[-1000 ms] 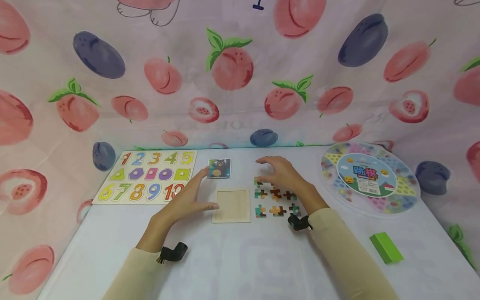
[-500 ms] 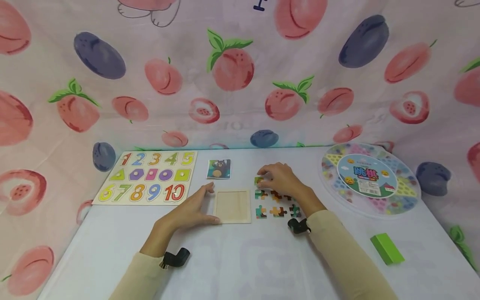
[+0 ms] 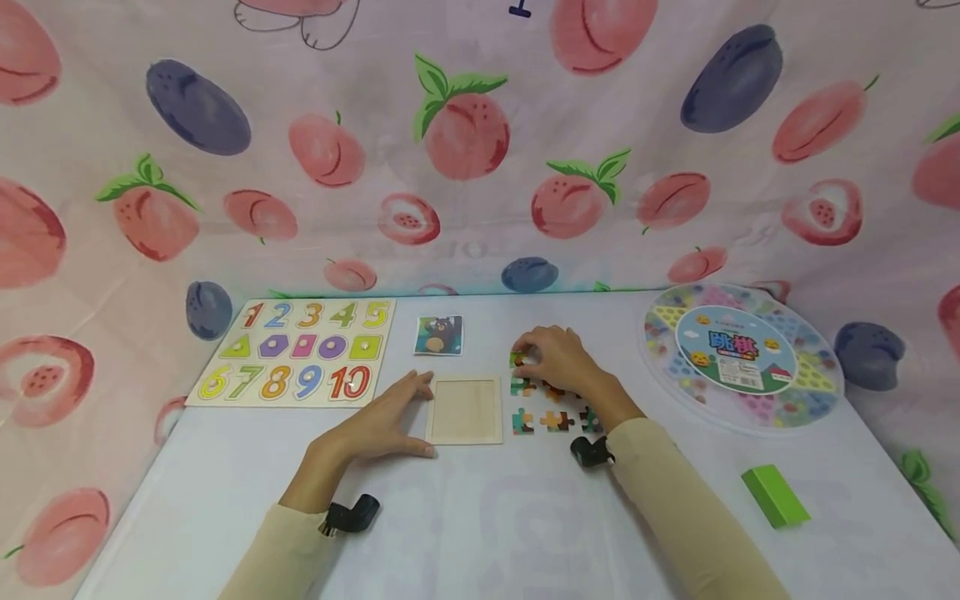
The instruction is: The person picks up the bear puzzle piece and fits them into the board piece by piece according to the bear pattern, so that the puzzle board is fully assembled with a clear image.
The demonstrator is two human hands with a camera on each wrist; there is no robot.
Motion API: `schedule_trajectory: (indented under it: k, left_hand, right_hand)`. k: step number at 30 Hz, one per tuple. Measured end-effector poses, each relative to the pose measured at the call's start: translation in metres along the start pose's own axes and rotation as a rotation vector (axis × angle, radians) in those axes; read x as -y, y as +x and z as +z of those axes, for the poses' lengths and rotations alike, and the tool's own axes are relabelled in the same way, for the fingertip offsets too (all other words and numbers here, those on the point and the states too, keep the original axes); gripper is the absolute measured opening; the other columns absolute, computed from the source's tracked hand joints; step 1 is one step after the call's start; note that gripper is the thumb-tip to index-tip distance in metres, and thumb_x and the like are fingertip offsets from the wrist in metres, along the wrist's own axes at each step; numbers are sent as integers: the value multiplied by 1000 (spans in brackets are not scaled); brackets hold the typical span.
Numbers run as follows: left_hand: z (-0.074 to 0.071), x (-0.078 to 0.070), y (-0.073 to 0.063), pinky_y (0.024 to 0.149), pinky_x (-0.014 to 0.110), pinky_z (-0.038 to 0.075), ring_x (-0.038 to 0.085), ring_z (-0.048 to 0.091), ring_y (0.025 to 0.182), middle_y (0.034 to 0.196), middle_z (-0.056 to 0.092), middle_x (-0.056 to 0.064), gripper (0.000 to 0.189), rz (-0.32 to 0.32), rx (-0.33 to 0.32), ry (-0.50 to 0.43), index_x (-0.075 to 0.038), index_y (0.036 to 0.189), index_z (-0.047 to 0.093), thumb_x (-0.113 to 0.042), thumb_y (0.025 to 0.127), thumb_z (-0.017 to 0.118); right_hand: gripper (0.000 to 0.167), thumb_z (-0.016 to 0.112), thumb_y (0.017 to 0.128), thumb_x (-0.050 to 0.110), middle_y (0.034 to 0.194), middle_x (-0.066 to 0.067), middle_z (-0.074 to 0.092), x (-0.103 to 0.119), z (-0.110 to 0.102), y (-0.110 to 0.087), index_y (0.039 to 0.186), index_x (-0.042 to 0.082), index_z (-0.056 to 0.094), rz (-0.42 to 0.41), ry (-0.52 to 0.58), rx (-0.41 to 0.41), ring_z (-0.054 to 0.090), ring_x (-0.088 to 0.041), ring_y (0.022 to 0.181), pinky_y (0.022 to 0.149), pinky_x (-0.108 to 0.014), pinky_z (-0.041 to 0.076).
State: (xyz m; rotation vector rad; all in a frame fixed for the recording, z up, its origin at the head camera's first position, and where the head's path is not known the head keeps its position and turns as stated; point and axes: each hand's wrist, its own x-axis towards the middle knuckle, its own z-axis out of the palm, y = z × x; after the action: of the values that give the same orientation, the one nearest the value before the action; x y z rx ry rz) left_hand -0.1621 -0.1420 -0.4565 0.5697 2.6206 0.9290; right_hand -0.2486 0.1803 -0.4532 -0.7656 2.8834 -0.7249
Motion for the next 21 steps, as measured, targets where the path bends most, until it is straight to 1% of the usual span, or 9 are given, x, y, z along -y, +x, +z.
schedule_trajectory:
  k: [3, 7, 9, 13, 14, 17, 19, 20, 21]
  left_hand:
    - [-1, -1, -1, 131, 53, 20, 28, 13, 163, 169, 33, 3, 72, 2, 2, 10, -16, 133, 57, -37, 73, 92]
    - [-2, -2, -2, 132, 52, 18, 25, 12, 163, 168, 34, 1, 68, -17, 10, -12, -18, 134, 58, -32, 76, 91]
    - [-2, -2, -2, 132, 52, 18, 24, 12, 163, 168, 35, 0, 67, -24, 11, -23, -19, 134, 59, -31, 76, 91]
    - [-2, -2, -1, 132, 52, 18, 24, 13, 163, 168, 35, 0, 67, -24, 11, -23, -19, 134, 59, -31, 76, 90]
    - [-3, -2, -1, 132, 52, 18, 24, 13, 163, 168, 35, 0, 67, -24, 10, -17, -19, 134, 59, -31, 76, 91]
    - [-3, -2, -1, 131, 52, 20, 24, 14, 163, 168, 35, 0, 67, -23, 9, -2, -20, 133, 59, -32, 75, 91]
    - [-3, -2, -1, 131, 52, 20, 24, 14, 163, 168, 35, 0, 67, -23, 12, 7, -20, 133, 59, -32, 75, 91]
    - [-4, -2, -1, 131, 51, 20, 24, 15, 163, 168, 35, 0, 67, -21, 13, 12, -20, 133, 59, -33, 75, 91]
    - [-4, -2, -1, 131, 51, 20, 25, 15, 163, 168, 36, 0, 67, -19, 15, 14, -20, 133, 59, -32, 75, 91]
  right_hand:
    - [37, 81, 86, 34, 115, -6, 73, -1, 1, 0, 117, 16, 75, -9, 1, -4, 63, -33, 111, 104, -62, 44]
    - [36, 81, 86, 34, 114, -6, 73, -2, 3, 1, 117, 16, 75, -5, 6, -1, 63, -32, 109, 103, -61, 44]
    - [36, 81, 86, 34, 113, -6, 73, -3, 3, 2, 116, 16, 75, 1, 1, -3, 63, -32, 110, 106, -63, 42]
    - [33, 82, 86, 33, 113, -5, 72, -2, 4, 3, 113, 16, 76, 11, -17, -12, 65, -32, 113, 114, -70, 33]
    - [31, 82, 86, 33, 112, -5, 72, -1, 5, 3, 112, 16, 77, 8, -22, -15, 65, -31, 113, 114, -70, 34]
    - [27, 83, 85, 30, 111, -4, 71, 1, 5, 3, 108, 16, 78, -9, -28, -27, 66, -28, 108, 109, -61, 45]
    - [25, 83, 85, 28, 110, -3, 69, 3, 5, 3, 106, 15, 78, -22, -24, -33, 66, -26, 104, 100, -52, 52]
    - [25, 83, 85, 27, 110, -3, 68, 4, 5, 3, 106, 14, 78, -24, -20, -34, 66, -25, 102, 95, -48, 55]
    - [25, 83, 84, 26, 110, -3, 68, 4, 5, 2, 106, 14, 78, -24, -14, -35, 66, -24, 102, 92, -46, 56]
